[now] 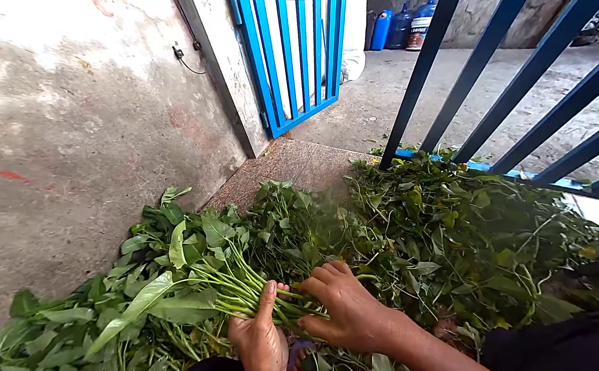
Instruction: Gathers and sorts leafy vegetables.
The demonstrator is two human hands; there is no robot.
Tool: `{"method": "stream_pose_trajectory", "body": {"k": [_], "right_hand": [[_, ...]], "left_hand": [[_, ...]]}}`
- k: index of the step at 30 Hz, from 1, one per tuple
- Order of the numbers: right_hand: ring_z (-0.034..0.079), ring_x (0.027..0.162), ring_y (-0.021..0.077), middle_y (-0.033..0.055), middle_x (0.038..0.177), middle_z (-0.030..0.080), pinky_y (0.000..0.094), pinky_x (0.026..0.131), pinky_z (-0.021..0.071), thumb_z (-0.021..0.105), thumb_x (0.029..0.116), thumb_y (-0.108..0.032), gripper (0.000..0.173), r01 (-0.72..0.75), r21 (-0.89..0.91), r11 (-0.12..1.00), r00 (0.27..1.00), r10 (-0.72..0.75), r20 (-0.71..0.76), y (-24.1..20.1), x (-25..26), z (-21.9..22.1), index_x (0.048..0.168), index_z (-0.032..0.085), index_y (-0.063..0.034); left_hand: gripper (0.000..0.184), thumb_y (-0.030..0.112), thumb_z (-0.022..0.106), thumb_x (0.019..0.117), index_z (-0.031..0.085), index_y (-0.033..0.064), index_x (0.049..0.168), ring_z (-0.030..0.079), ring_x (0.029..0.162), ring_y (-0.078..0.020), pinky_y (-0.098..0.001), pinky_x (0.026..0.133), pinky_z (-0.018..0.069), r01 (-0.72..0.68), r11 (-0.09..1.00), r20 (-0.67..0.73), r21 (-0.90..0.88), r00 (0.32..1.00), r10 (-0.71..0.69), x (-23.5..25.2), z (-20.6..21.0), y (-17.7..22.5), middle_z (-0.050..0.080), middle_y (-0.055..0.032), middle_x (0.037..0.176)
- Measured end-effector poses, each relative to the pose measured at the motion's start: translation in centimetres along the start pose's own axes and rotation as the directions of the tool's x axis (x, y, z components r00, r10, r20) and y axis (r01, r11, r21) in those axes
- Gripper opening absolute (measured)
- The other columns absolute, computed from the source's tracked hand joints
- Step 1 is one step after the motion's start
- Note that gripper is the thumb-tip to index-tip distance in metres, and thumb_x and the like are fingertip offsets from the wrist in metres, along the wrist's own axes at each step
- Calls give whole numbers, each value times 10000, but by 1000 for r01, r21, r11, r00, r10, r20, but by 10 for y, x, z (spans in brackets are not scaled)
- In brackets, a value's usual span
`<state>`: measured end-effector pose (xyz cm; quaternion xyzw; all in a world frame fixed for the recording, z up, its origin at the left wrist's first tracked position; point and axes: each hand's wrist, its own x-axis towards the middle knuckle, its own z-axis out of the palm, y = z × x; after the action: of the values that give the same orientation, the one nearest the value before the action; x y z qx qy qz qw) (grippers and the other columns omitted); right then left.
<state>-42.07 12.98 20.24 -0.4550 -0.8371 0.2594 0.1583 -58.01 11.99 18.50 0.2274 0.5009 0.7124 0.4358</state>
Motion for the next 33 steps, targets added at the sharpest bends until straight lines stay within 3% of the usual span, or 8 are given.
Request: {"method": "stream_pose_trajectory", "body": {"k": [3, 7, 16, 20, 23, 28, 30, 33], "right_hand": [[612, 1107, 355, 155, 1094, 653, 594, 1046, 405, 676, 892, -605, 619, 1, -44, 999, 998, 1, 60, -8, 4, 3, 1182, 649, -59], [642, 1025, 312, 118, 1000, 666, 552, 977, 452, 692, 864, -358, 343, 23, -69, 997, 997, -28, -78, -7, 5, 21, 1060, 664, -78], [613, 1087, 358, 161, 1051, 651, 597, 1029, 401, 623, 926, -186, 197, 10, -66, 998, 995, -3, 104, 1, 16, -10, 1074, 685, -71], [664, 959, 313, 161, 967, 663, 544, 910, 504, 521, 996, -157, 201, 85, 209, 974, 986, -113, 126, 20, 19, 3, 1112, 614, -21], [638, 776, 240, 128, 855, 622, 455, 688, 518, 397, 1070, -231, 289, -4, 595, 804, 976, -126, 177, 22, 14, 26, 1127, 583, -17], [697, 827, 187, 101, 998, 716, 361, 672, 564, 341, 1084, -315, 356, -257, 924, 283, 953, -82, 290, 0, 12, 72, 1267, 524, -71], [684, 926, 156, 74, 1063, 702, 358, 827, 575, 294, 1099, -371, 435, -249, 956, 153, 956, -116, 268, 0, 18, 87, 1290, 541, -68], [635, 1118, 168, 93, 1272, 654, 389, 946, 536, 335, 1071, -285, 456, -298, 892, 339, 954, 127, 271, 35, 32, 119, 1303, 652, -53]], "left_hand": [[241, -132, 607, 925, 530, -106, 1151, 747, 711, -284, -423, 709, 661, 19, 1000, -5, -22, 1000, -19, 0, 4, 1, 720, -198, 824], [196, -135, 600, 924, 545, -125, 1113, 747, 708, -291, -417, 714, 659, 29, 998, 33, -50, 999, -28, 0, 5, 2, 718, -216, 814], [253, -155, 594, 898, 557, -116, 1146, 752, 722, -297, -443, 711, 663, 110, 993, 138, -49, 985, -102, 10, -4, 8, 727, -213, 849], [246, -91, 522, 985, 582, -91, 1224, 746, 750, -264, -442, 749, 657, 259, 961, 174, -92, 955, -241, 21, -5, 20, 720, -164, 888], [133, -30, 506, 1035, 609, -74, 1105, 747, 738, -266, -463, 751, 660, 363, 927, 169, -95, 924, -344, 31, -5, 27, 717, -158, 843], [143, -17, 506, 1045, 571, -82, 1154, 758, 824, -332, -486, 739, 657, 407, 913, 140, 30, 903, -407, 47, -9, 30, 728, -217, 951], [129, -12, 525, 1038, 570, -77, 1140, 752, 755, -312, -473, 700, 661, 382, 919, 112, 97, 914, -391, 58, -13, 31, 721, -203, 880], [134, -52, 537, 1016, 558, -79, 1146, 748, 703, -303, -461, 665, 665, 239, 955, 97, 174, 961, -258, 77, -27, 32, 719, -184, 826]]}}
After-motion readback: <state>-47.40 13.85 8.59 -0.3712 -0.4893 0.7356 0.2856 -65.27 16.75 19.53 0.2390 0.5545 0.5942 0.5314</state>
